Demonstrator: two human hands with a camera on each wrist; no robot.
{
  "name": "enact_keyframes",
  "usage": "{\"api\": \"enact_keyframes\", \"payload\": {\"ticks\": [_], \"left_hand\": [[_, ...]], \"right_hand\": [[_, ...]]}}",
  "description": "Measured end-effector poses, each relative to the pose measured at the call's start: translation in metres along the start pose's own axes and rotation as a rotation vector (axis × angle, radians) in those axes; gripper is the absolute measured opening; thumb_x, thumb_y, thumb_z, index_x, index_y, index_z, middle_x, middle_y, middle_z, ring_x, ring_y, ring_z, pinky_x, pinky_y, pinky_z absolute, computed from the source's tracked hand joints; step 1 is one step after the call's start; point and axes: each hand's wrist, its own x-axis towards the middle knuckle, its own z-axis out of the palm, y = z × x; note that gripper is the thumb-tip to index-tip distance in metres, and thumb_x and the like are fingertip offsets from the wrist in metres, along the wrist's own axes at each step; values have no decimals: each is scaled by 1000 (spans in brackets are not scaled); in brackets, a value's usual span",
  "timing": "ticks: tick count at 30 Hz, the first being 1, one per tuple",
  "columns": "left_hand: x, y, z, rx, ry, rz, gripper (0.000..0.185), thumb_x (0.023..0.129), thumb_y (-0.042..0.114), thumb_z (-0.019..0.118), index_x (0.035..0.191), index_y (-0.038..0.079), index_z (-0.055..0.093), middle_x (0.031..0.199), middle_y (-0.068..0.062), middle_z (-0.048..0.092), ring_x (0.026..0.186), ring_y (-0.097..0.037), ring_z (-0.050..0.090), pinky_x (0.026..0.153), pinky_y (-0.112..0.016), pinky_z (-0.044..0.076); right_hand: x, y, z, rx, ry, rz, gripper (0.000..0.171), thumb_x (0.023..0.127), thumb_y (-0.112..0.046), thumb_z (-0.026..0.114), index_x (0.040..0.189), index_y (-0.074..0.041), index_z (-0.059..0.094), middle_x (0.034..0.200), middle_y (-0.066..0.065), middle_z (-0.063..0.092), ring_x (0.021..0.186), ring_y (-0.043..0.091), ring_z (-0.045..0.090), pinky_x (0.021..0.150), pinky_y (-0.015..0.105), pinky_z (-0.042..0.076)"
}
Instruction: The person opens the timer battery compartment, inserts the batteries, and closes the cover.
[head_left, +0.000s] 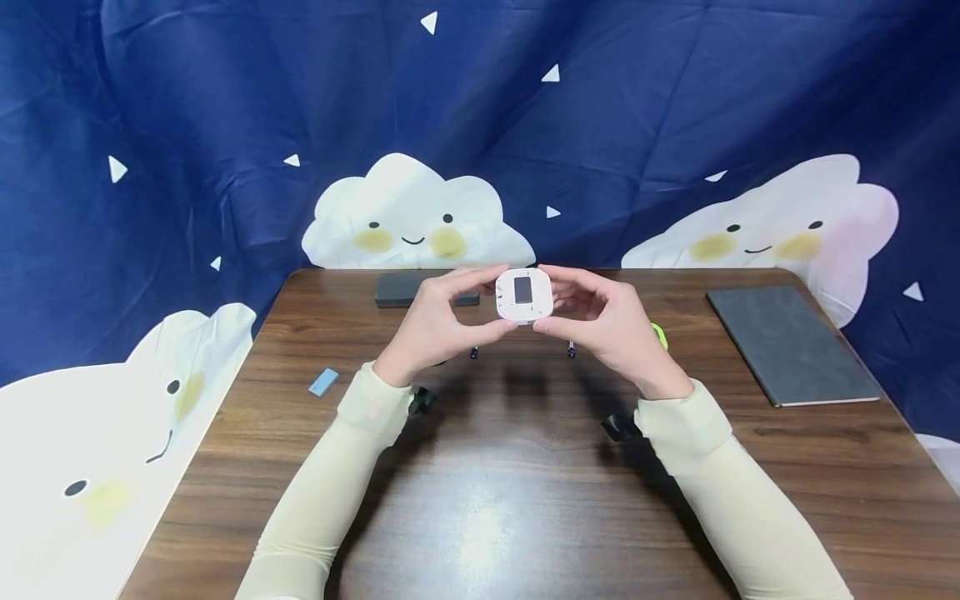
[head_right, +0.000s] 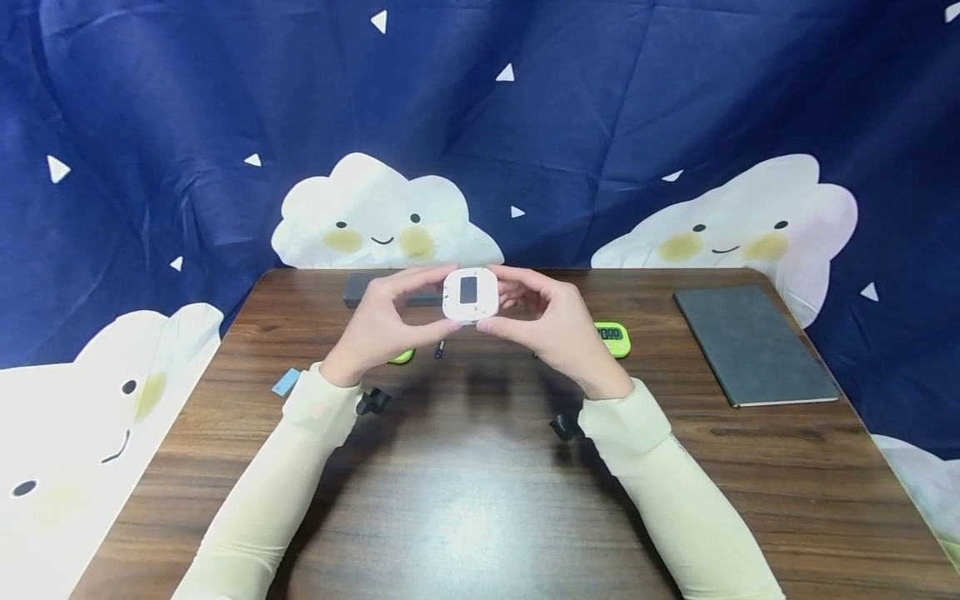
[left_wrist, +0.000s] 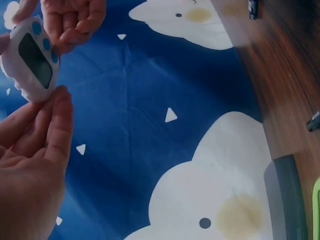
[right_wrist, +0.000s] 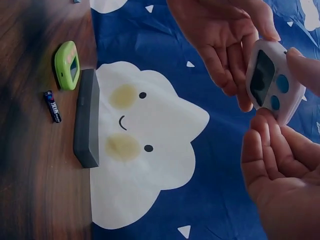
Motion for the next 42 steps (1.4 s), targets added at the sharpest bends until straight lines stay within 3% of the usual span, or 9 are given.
{"api": "enact_keyframes", "payload": {"ticks": [6,13,17,22,29,42], "left_hand": [[1,-2,4,88,41,26,67,82,21,102,143,11,77,128,-4,83,108,-21,73,97,-29,61],[1,-11,5,90,51,11,61,81,21,102,137,12,80,123,-3,84,105,-14,72,97,-29,62],[0,-15,7,91,46,-7,61,81,22,102,137,12,81,123,-4,84,105,-16,73,96,-28,62],[1,-15,8,121,61,15,61,80,24,102,135,13,81,116,-4,84,103,-16,71,92,-28,60],[2,-16,12,175,61,54,63,79,26,103,136,10,80,115,-5,84,104,-20,71,91,-30,60],[1,-18,11,218,50,70,67,79,27,104,138,7,79,124,-7,83,106,-21,72,91,-32,60]], "right_hand": [[1,5,2,-32,31,8,64,85,6,93,145,-4,74,110,-6,81,99,10,75,91,20,64],[1,0,1,-49,4,115,61,92,-3,90,150,-3,70,114,-7,81,101,7,76,92,17,63],[4,-9,-9,-154,19,175,52,100,-16,86,149,-7,71,115,0,82,99,5,76,88,16,62],[16,-20,-16,-255,-27,240,37,102,-30,84,134,-11,81,109,5,84,91,10,76,80,18,62],[24,-27,-9,-223,-39,333,32,99,-23,85,125,-5,83,90,-7,80,80,8,70,75,20,60],[33,-26,-1,-153,-14,404,30,97,-12,84,122,5,79,80,-12,78,71,6,69,71,18,60]]}}
